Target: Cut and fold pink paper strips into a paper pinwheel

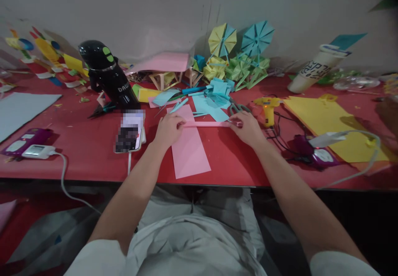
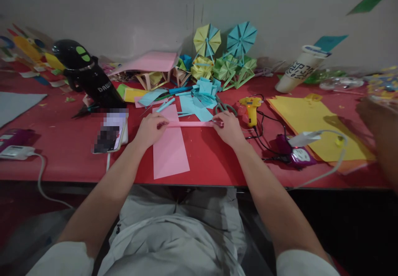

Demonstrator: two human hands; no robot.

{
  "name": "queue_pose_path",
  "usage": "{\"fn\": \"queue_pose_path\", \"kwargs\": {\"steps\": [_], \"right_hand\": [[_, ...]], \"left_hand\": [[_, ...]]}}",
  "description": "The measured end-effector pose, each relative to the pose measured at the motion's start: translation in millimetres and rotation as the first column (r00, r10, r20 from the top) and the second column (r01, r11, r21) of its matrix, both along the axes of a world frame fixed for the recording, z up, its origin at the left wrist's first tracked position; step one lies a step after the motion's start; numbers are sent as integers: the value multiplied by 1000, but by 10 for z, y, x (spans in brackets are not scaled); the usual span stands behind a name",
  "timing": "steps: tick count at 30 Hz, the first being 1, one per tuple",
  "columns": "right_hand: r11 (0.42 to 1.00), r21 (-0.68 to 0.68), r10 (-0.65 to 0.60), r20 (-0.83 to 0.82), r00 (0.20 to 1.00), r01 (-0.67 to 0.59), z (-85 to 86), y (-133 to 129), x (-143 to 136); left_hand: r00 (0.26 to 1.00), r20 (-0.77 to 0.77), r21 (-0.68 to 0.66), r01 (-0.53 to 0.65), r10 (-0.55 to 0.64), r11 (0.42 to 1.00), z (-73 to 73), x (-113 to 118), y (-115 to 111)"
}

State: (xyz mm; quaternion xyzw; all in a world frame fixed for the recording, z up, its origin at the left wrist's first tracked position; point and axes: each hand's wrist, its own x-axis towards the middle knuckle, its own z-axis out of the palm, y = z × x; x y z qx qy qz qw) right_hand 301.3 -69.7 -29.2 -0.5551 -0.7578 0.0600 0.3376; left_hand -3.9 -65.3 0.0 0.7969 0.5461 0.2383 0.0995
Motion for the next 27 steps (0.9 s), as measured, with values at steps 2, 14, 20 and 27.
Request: {"fn": "queue_pose_path", "kwargs": {"steps": [2,14,20,27], "right_hand": [[1000,-26,15,-13,1000,-15,7,-21,-19],[979,-44,202,99,974,-198,104,-133,-234],[977,-34,215,155,964,-213,80,-143,-281],[972,-74,234,211,949,-223,92,-158,-371]], "left_hand": [[999,15,-10,35,-35,999,-4,2,-5],[992,14,0,126,-126,992,19,95,-103],[990,-56,7,131,-131,991,35,155,-152],[984,-129,-11,124,-125,992,36,263,-197]]}}
